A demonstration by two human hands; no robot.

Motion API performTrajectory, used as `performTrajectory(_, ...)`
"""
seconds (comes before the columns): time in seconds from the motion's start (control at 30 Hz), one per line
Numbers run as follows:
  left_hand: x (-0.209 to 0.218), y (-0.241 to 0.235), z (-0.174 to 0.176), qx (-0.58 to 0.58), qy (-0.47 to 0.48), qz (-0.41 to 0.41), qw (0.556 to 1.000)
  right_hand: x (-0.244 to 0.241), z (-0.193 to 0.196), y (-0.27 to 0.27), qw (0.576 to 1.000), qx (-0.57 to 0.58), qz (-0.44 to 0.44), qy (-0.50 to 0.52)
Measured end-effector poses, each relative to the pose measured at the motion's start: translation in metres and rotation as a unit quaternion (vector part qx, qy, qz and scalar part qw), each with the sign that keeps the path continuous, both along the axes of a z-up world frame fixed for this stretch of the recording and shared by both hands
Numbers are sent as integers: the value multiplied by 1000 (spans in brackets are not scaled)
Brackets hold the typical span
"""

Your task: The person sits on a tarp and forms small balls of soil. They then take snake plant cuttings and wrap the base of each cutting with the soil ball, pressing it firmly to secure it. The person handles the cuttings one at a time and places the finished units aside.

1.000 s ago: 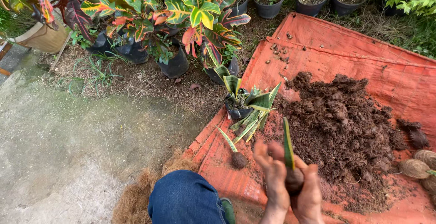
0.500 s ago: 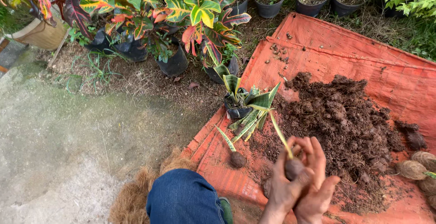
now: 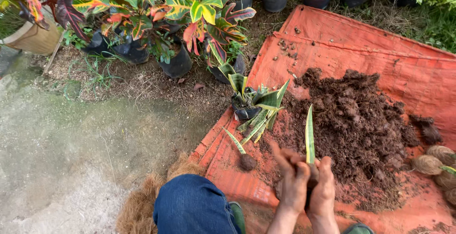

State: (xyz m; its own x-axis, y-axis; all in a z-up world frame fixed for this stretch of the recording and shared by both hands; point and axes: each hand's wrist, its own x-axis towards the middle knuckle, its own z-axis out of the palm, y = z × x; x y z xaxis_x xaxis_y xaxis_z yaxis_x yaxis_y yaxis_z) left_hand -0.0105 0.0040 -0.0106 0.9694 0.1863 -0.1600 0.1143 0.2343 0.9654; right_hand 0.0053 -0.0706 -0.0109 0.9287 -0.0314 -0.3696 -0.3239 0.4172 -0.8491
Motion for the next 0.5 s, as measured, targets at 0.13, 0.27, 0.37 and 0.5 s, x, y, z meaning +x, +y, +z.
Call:
performTrajectory(0.13, 11, -8, -6, 49, -52, 86, 994, 3, -10, 3, 988, -126, -78, -37)
performTrajectory(0.27, 7, -12, 4, -61, -55, 0, 997, 6, 8, -1, 981, -72, -92, -156)
performTrajectory(0.37, 4, -5, 21, 36, -58, -44, 997, 7, 30, 2, 986, -76, -70, -134)
performTrajectory(0.5, 3, 0, 37, -78, -5, -36, 996, 7, 51, 12, 984, -45, -17, -172)
